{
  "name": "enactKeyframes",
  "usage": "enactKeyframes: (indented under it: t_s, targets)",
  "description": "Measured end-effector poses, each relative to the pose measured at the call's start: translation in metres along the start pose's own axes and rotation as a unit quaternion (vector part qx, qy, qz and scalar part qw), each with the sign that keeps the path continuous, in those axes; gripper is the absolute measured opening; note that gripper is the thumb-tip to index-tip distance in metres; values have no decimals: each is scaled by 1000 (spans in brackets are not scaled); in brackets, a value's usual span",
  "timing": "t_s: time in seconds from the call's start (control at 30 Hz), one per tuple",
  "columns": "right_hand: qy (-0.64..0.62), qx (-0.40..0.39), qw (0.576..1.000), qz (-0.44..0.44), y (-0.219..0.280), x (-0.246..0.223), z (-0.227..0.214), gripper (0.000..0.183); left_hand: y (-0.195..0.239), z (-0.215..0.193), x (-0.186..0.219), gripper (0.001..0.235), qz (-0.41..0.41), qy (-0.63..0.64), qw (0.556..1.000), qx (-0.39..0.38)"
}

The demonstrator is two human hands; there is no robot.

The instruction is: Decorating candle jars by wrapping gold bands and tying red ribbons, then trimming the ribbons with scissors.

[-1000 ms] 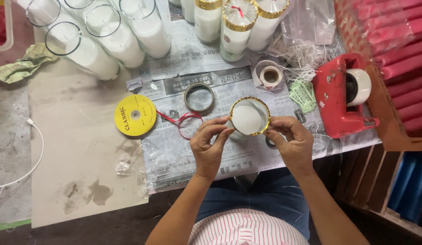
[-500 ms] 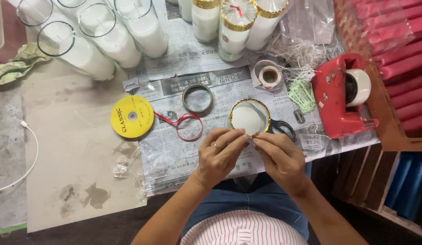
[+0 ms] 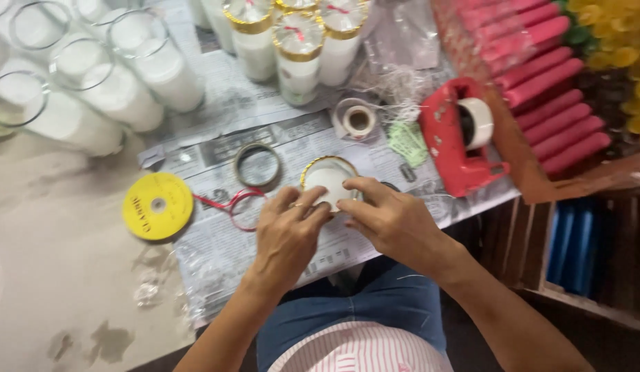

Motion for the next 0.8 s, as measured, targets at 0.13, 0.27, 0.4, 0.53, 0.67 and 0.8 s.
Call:
enactKeyframes:
  t_s: [0.13,0.27,0.4,0.53,0.67,0.8]
  targets:
    - [27,82,989,117,54,83,-53,11,23,-20,-7,18,-29,64,994,79]
    - [-22,120,905,407,138,233,-59,14,46,-22,-24,29,-101,82,990,60]
    - [-265,-34,709,653,165,280,-16,30,53,-16,-22,23,-136,110,982,68]
    - [-272,-40,706,652,152,274,-19,5,47,-21,-14,20,-139,145,977,68]
    - [-272,134,814,496,147,254,-54,8,55,-18,-26,23,-159,155,973,55]
    - [-301,117,756,569,178,208,-67,9,59,-25,-36,20,-193,137,971,45]
Point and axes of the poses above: each hand's wrist, its own y-axis away from the middle knuckle, its own z-axis out of the palm, x = y × z, the point moved 6 cm from there along -y, towards the middle knuckle, and after that the axes turned 2 degrees about -x, right-handed, at the moved point
